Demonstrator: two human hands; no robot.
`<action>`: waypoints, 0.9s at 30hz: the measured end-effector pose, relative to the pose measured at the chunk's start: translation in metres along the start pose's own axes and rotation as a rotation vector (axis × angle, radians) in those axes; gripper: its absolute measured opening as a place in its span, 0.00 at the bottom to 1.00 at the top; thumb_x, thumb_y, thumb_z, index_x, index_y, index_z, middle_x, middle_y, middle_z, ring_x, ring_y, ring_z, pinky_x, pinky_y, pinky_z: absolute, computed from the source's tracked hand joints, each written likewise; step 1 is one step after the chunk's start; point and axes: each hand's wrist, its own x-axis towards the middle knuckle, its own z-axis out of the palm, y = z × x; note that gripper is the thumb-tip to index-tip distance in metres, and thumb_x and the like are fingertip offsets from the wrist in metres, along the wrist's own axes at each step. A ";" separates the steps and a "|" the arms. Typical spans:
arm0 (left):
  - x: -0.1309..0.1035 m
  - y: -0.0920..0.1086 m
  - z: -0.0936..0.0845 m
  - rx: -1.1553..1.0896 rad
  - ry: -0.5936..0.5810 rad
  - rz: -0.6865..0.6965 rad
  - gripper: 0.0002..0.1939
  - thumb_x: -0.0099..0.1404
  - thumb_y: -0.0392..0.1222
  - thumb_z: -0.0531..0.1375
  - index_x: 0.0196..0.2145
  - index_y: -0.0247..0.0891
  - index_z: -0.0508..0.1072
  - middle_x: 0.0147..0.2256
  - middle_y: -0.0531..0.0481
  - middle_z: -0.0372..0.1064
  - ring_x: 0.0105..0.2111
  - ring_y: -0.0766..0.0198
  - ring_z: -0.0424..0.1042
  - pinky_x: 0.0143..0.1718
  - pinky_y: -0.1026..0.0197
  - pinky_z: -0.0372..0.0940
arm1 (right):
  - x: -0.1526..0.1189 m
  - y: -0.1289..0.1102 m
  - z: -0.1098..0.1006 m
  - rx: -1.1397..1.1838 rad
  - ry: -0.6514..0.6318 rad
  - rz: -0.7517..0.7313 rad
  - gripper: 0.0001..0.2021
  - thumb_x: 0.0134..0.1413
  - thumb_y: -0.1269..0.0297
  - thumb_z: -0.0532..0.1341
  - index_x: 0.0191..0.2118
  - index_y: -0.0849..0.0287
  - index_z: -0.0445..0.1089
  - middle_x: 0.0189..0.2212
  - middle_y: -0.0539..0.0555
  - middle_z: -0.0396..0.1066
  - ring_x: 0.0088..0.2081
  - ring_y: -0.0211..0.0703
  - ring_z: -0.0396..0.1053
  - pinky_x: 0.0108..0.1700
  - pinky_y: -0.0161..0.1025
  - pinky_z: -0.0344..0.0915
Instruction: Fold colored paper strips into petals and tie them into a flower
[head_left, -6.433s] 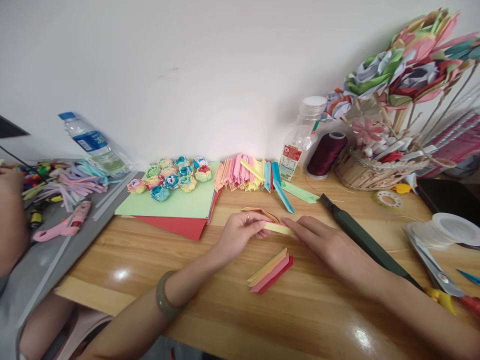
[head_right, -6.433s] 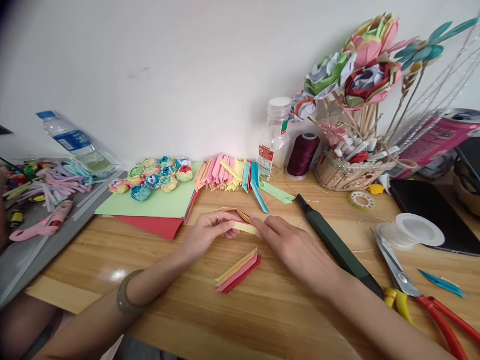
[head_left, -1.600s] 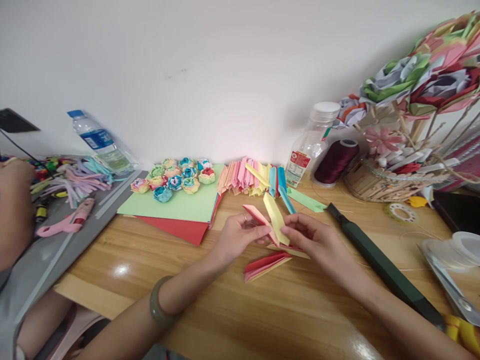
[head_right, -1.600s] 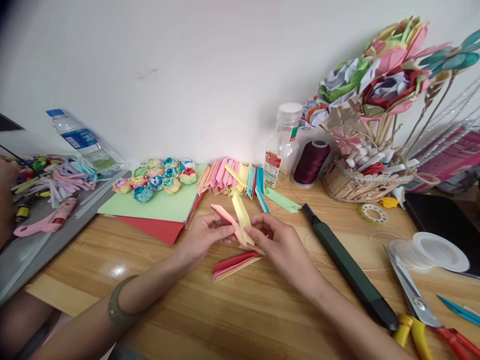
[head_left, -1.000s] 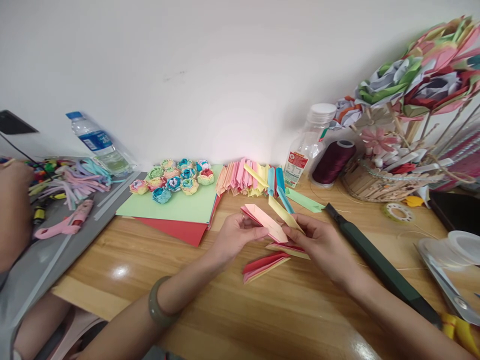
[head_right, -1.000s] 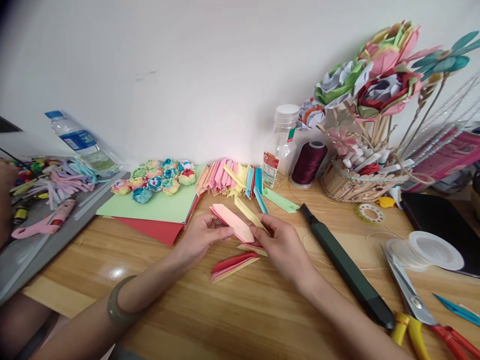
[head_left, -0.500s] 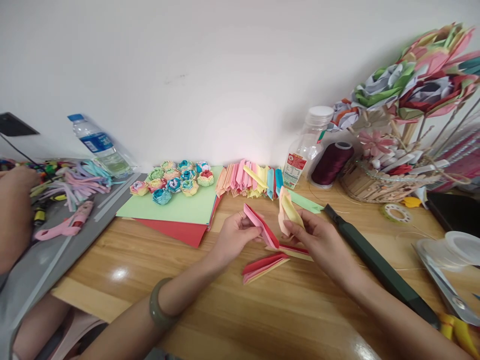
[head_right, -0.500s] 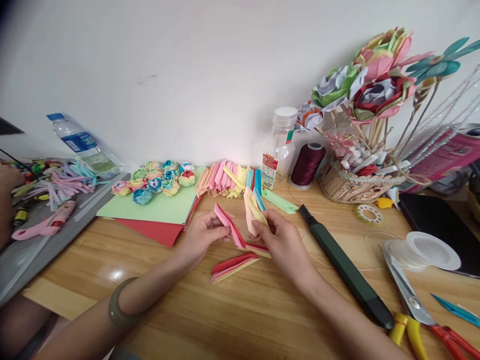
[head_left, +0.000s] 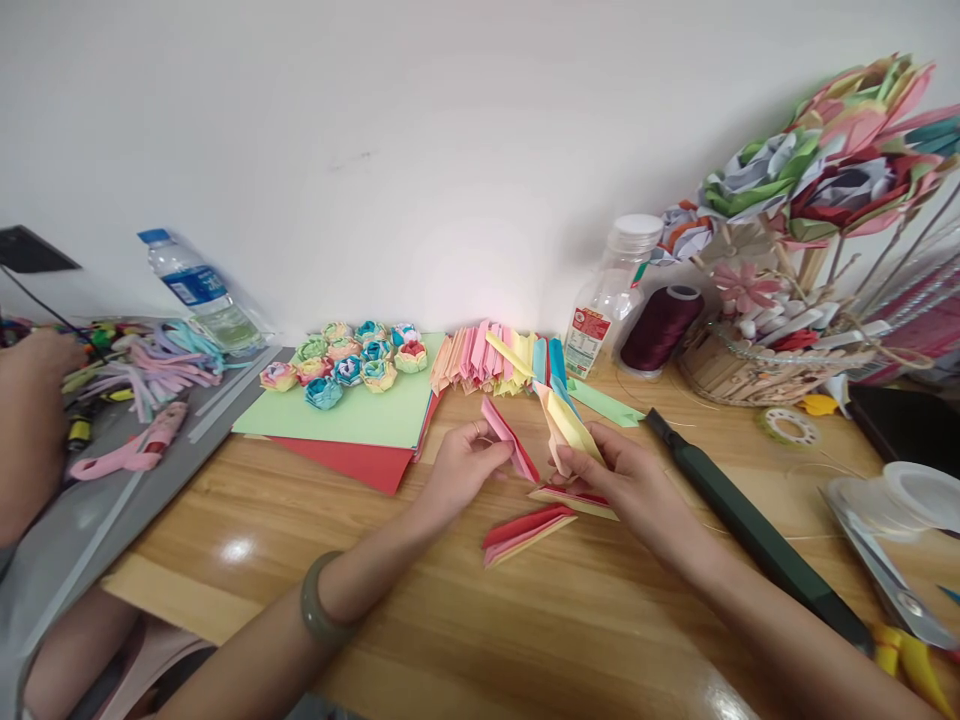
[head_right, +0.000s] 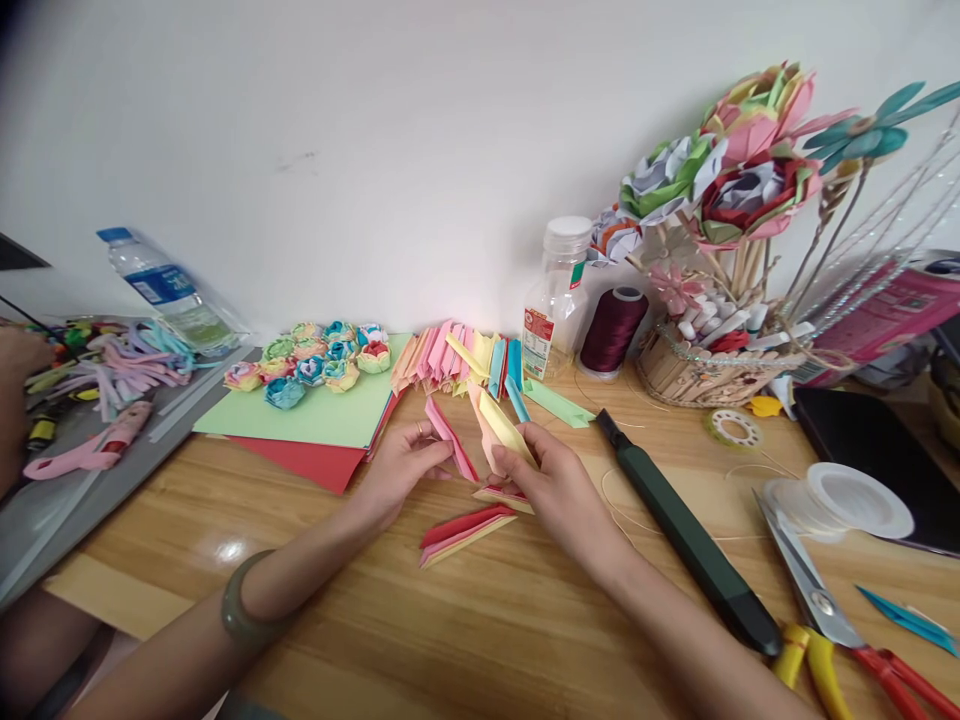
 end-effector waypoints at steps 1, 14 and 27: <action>0.000 0.000 -0.001 0.013 -0.004 0.002 0.08 0.51 0.41 0.58 0.29 0.34 0.69 0.30 0.50 0.69 0.30 0.66 0.68 0.28 0.66 0.64 | 0.000 0.000 -0.001 -0.012 0.007 -0.012 0.13 0.49 0.53 0.56 0.28 0.58 0.61 0.24 0.48 0.63 0.29 0.40 0.67 0.33 0.38 0.65; 0.003 -0.001 -0.002 0.117 0.002 0.148 0.07 0.48 0.35 0.59 0.28 0.32 0.73 0.26 0.50 0.72 0.28 0.63 0.68 0.32 0.62 0.62 | -0.003 0.001 0.002 -0.252 -0.036 -0.205 0.12 0.53 0.57 0.54 0.36 0.59 0.67 0.36 0.53 0.68 0.39 0.46 0.65 0.40 0.40 0.62; 0.002 0.000 0.000 -0.077 0.034 0.093 0.11 0.49 0.35 0.58 0.32 0.33 0.74 0.24 0.52 0.69 0.23 0.69 0.65 0.28 0.65 0.61 | 0.010 0.013 -0.014 -0.560 0.226 -0.324 0.11 0.55 0.57 0.51 0.34 0.58 0.64 0.37 0.56 0.65 0.41 0.47 0.63 0.42 0.42 0.58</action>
